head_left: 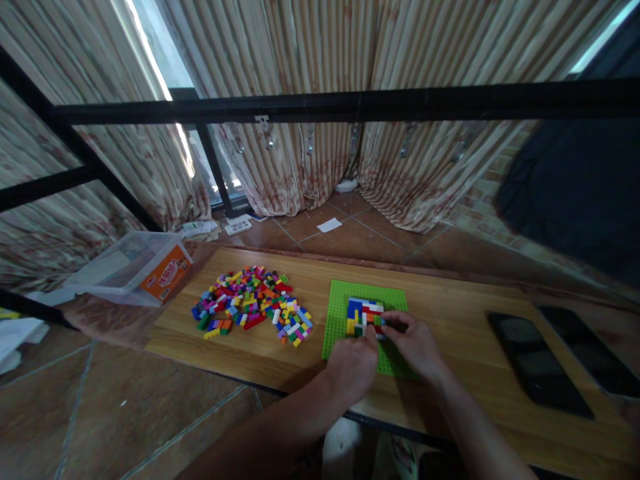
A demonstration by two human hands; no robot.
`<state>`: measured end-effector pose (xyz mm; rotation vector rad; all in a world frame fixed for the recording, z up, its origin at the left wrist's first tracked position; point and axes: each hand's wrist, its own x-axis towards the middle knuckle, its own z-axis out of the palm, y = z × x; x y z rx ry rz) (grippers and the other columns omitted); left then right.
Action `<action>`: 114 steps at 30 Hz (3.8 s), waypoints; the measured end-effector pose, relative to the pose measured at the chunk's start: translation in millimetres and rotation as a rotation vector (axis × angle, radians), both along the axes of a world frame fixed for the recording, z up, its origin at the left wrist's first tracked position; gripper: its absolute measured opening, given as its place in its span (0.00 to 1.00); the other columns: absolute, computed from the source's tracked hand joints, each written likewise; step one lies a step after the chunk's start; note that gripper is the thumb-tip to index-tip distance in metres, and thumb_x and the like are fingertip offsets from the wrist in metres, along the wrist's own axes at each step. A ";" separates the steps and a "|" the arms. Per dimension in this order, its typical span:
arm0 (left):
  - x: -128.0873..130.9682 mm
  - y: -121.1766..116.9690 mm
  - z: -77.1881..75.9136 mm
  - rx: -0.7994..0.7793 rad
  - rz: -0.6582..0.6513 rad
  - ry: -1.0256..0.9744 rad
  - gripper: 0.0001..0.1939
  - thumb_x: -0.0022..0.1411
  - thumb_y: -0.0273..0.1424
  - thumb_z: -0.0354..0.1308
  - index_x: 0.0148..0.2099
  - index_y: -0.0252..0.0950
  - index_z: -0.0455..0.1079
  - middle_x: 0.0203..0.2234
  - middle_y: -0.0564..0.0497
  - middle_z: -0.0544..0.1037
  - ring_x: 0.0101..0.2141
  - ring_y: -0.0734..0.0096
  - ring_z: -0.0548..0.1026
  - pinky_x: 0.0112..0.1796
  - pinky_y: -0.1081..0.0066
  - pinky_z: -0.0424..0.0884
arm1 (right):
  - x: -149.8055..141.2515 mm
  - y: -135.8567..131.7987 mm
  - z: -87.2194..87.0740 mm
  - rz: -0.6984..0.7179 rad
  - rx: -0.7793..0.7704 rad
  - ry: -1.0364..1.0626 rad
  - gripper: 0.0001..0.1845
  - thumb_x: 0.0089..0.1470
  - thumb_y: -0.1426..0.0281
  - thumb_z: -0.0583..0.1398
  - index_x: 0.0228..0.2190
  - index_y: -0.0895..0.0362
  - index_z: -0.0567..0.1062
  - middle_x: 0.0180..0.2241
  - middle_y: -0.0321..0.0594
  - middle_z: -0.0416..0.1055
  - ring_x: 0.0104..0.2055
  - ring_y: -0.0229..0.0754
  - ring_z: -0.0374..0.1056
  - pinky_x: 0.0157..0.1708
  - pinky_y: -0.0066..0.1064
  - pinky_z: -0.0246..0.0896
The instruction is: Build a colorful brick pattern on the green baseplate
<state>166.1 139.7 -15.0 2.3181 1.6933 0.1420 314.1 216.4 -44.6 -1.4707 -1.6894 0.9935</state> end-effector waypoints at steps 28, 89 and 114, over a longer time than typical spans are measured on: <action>-127.5 -63.9 6.5 0.088 0.592 -0.263 0.14 0.66 0.31 0.47 0.49 0.39 0.70 0.34 0.49 0.79 0.34 0.66 0.77 0.36 0.70 0.68 | 15.5 -4.5 -0.7 -0.044 -0.005 -0.140 0.19 0.48 0.55 0.58 0.36 0.53 0.80 0.38 0.42 0.79 0.39 0.50 0.74 0.41 0.40 0.66; -145.0 -33.8 8.2 -0.079 0.687 -0.260 0.06 0.59 0.28 0.55 0.32 0.37 0.74 0.30 0.51 0.78 0.33 0.68 0.74 0.33 0.72 0.63 | 8.2 -5.5 7.1 -0.007 -0.022 -0.218 0.21 0.49 0.54 0.56 0.36 0.54 0.79 0.38 0.42 0.79 0.39 0.49 0.73 0.41 0.39 0.63; -50.4 15.8 20.9 -0.449 0.588 -1.462 0.14 0.49 0.39 0.65 0.30 0.32 0.71 0.21 0.55 0.71 0.20 0.80 0.66 0.23 0.76 0.59 | -14.9 -35.6 35.7 0.289 0.246 0.123 0.12 0.57 0.60 0.59 0.39 0.51 0.78 0.41 0.40 0.75 0.44 0.42 0.71 0.44 0.34 0.65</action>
